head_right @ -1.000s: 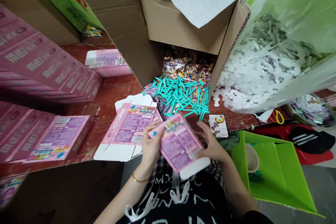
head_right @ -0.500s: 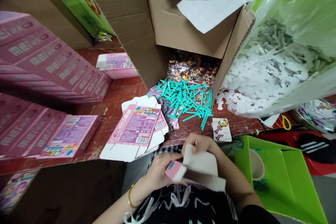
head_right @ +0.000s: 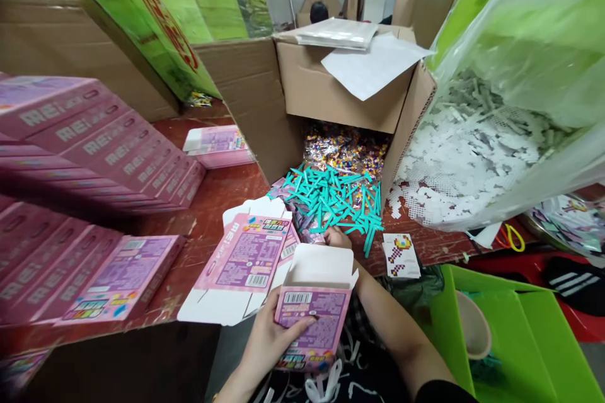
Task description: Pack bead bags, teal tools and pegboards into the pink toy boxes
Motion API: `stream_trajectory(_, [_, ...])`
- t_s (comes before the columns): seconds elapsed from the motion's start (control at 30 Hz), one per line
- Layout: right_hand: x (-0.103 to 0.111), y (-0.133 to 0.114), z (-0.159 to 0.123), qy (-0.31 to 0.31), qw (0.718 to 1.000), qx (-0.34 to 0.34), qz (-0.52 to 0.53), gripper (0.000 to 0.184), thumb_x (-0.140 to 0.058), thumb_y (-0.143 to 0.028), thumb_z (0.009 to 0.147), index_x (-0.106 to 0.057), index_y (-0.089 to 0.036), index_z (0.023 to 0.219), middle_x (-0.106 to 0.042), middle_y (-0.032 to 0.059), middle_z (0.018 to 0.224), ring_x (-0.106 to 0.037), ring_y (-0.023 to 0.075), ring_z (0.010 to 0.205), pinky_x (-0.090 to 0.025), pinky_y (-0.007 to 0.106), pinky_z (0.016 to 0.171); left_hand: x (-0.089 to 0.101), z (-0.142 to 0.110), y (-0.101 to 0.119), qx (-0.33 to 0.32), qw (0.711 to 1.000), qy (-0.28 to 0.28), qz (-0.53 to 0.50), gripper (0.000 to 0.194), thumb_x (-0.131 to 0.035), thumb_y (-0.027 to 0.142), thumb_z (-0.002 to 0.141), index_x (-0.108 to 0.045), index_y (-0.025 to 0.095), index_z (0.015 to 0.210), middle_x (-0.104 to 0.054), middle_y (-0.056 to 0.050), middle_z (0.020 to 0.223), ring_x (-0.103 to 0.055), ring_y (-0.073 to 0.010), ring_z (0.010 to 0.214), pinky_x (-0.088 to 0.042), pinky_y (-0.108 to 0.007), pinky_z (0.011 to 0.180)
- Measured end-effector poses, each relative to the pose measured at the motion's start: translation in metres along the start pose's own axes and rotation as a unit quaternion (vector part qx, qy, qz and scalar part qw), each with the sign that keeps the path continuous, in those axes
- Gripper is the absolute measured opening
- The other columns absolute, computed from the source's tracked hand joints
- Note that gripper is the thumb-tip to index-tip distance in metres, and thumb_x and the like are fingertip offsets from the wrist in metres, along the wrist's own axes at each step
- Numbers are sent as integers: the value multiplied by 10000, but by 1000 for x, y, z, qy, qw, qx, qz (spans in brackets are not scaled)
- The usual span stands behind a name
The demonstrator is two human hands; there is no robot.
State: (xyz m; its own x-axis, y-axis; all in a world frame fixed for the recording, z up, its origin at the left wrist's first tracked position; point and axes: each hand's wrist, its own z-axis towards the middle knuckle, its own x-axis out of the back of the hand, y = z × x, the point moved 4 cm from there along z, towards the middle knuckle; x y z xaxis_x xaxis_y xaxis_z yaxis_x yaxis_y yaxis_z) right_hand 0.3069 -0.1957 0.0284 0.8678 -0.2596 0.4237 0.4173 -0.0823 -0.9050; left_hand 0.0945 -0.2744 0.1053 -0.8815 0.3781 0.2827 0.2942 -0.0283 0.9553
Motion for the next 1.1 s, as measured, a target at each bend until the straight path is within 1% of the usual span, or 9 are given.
stream_trajectory(0.2, [15, -2, 14, 18, 994, -23, 107, 343, -743, -451, 671, -546, -190, 567, -547, -6, 534, -525, 144, 524, -371, 244, 479, -1, -1, 2, 34, 999, 20, -23, 514, -793, 425, 650, -553, 197, 1043, -735, -50, 905, -700, -269, 813, -543, -399, 786])
stream_trajectory(0.33, [67, -15, 19, 35, 979, -47, 194, 440, -739, -593, 631, -600, -179, 677, -592, 8, 544, -564, 156, 498, -416, 256, 458, 1, 1, 0, 42, 998, 29, -33, 550, -798, 425, 649, -547, 187, 1077, -741, -71, 943, -704, -275, 845, -540, -414, 805])
stream_trajectory(0.43, [107, -42, 16, 64, 964, -37, 257, 436, -776, -521, 633, -659, -176, 873, -628, -1, 628, -575, 133, 539, -456, 256, 509, -1, 11, 3, 43, 999, 13, -27, 567, -797, 436, 649, -544, 182, 1088, -736, -79, 959, -702, -278, 871, -541, -418, 820])
stream_trajectory(0.53, [128, -73, 12, 80, 951, -12, 300, 438, -836, -423, 600, -697, -167, 927, -632, -4, 629, -565, 123, 540, -474, 260, 530, -3, 25, 12, 26, 999, 18, -15, 556, -789, 443, 654, -548, 185, 1084, -724, -85, 996, -689, -285, 924, -519, -437, 872])
stream_trajectory(0.67, [127, -107, -6, 65, 974, 36, 214, 307, -791, -457, 695, -718, -167, 768, -654, 25, 621, -565, 130, 536, -475, 267, 529, -5, 35, 26, 20, 999, 42, -21, 579, -784, 455, 644, -547, 179, 1094, -722, -88, 998, -690, -284, 918, -520, -446, 877])
stream_trajectory(0.8, [100, -138, -9, -111, 974, 188, 67, 254, -744, -456, 778, -767, -209, 831, -685, 49, 817, -623, 169, 780, -503, 302, 731, 3, 35, 32, 38, 993, 82, -71, 564, -806, 457, 602, -570, 169, 1026, -730, -70, 906, -702, -267, 834, -563, -400, 806])
stream_trajectory(0.87, [96, -139, 22, -81, 974, 199, 71, 269, -739, -455, 778, -766, -215, 897, -681, 59, 922, -616, 184, 881, -494, 305, 791, 17, 33, 30, 53, 985, 130, -102, 574, -825, 451, 576, -576, 163, 1005, -731, -70, 875, -705, -264, 806, -581, -380, 772])
stream_trajectory(0.97, [104, -119, 110, 129, 977, 58, 158, 262, -707, -416, 795, -735, -197, 936, -688, 55, 988, -612, 171, 882, -491, 282, 803, 49, 34, 20, 97, 966, 200, -131, 647, -813, 492, 589, -569, 153, 1083, -733, -99, 934, -712, -283, 831, -602, -373, 723])
stream_trajectory(1.1, [106, -103, 222, 213, 957, -29, 194, 273, -581, -410, 887, -670, -178, 1000, -688, 55, 919, -612, 151, 818, -497, 262, 716, 88, 46, -4, 103, 963, 231, -95, 781, -733, 573, 669, -497, 180, 1301, -697, -123, 1110, -702, -309, 917, -605, -407, 750])
